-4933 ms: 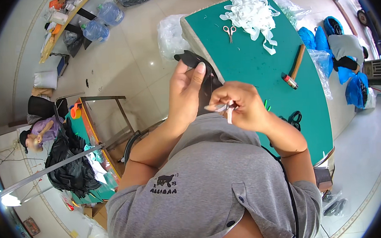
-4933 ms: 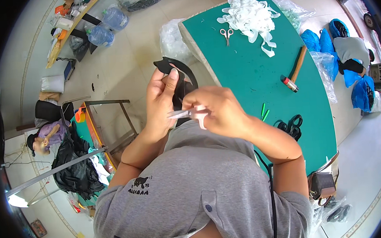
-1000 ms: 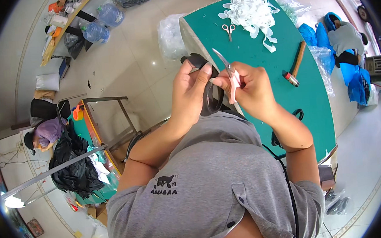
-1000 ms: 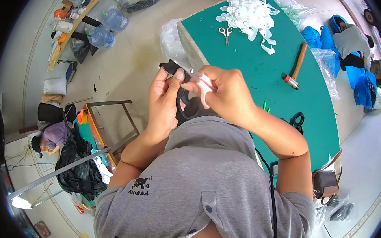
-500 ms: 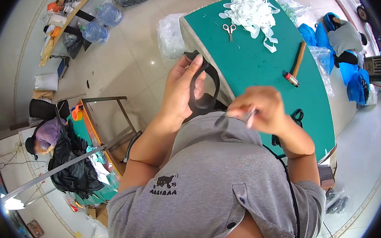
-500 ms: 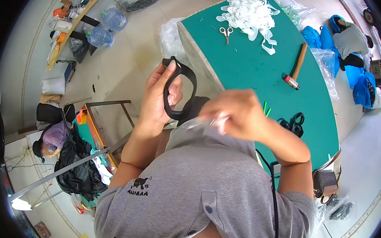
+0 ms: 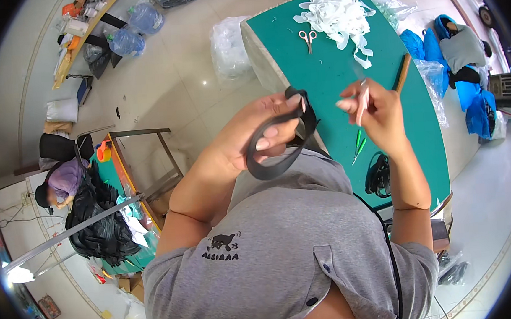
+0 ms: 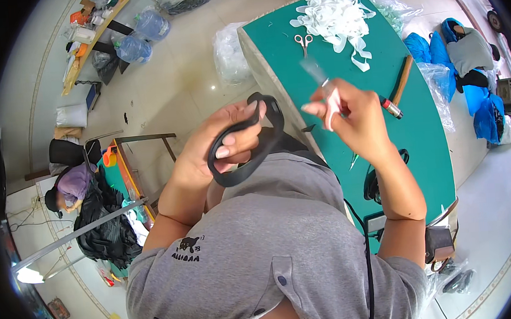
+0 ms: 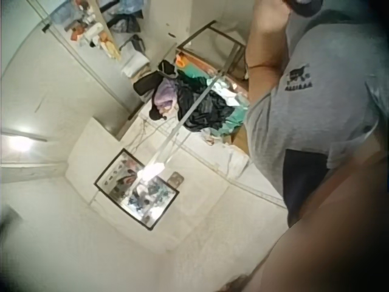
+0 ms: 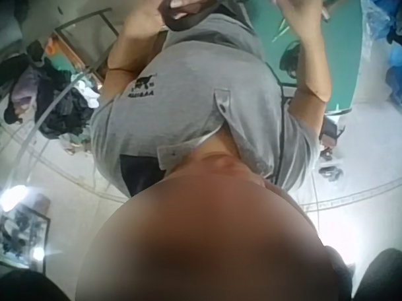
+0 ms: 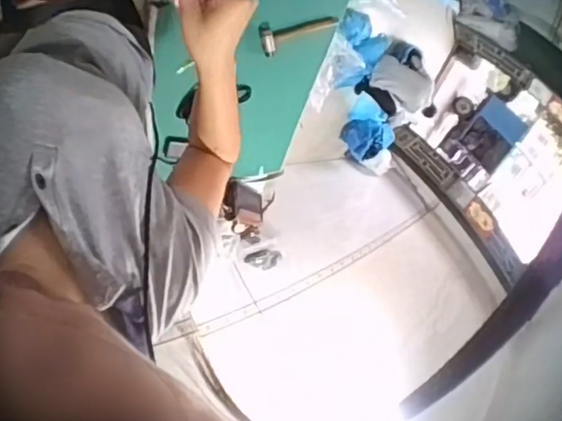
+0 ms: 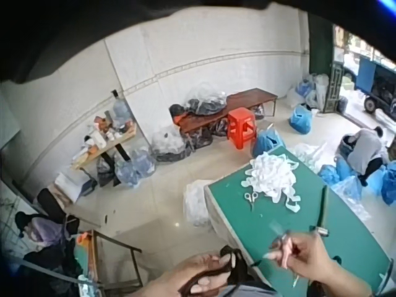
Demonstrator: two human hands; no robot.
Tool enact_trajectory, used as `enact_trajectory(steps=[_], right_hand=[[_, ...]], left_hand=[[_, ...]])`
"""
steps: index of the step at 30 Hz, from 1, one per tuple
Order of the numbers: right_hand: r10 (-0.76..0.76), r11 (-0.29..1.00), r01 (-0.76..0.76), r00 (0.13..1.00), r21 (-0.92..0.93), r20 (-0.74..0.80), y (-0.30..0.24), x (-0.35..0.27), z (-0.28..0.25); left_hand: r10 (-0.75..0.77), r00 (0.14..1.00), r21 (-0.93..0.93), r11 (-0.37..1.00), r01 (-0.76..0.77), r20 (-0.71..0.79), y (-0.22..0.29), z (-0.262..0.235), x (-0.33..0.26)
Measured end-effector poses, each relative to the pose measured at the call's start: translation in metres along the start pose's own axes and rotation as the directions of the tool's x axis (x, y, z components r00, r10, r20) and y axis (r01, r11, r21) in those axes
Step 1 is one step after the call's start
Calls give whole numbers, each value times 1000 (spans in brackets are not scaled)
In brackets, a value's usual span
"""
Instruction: Assembling black plastic straps and frames using scissors for trimming and small pins for attachment.
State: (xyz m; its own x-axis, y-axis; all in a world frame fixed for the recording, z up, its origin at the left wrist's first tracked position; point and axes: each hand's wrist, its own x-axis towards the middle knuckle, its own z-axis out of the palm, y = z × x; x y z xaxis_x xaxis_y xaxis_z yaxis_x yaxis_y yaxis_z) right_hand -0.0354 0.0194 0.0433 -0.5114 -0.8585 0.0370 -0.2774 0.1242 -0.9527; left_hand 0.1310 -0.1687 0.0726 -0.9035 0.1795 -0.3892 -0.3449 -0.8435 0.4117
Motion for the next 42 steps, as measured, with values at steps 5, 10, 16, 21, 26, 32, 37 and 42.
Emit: enact_trajectory(steps=[5,10,16,21,26,32,37,42], right_hand=[[197,622,-386,919,681,341,3,12,39],[240,374,-380,921,846,308,-14,16,32],[195,211,-345,932,914,307,-6,14,32],[256,277,-298,939,913,229,-7,14,27],[206,486,-270,960,831,191,-19,12,27],[63,837,-66,998,543,25,-20,11,34],[-122,988,143,952,55,-282,-11,4,25],[-176,982,170,983,-86,-62,-7,-13,30]], left_hand=[[4,982,41,999,-11,188,-8,0,1],[83,995,89,992,-88,60,-4,2,-7],[90,988,20,995,-94,126,-8,-4,-3],[80,985,-107,992,-64,153,-10,-8,-3],[165,982,470,863,-188,89,-15,-6,-5],[414,909,587,727,-356,39,-30,3,10],[495,865,511,765,-391,-79,-27,2,9],[499,867,389,802,-453,-20,-27,-3,6]])
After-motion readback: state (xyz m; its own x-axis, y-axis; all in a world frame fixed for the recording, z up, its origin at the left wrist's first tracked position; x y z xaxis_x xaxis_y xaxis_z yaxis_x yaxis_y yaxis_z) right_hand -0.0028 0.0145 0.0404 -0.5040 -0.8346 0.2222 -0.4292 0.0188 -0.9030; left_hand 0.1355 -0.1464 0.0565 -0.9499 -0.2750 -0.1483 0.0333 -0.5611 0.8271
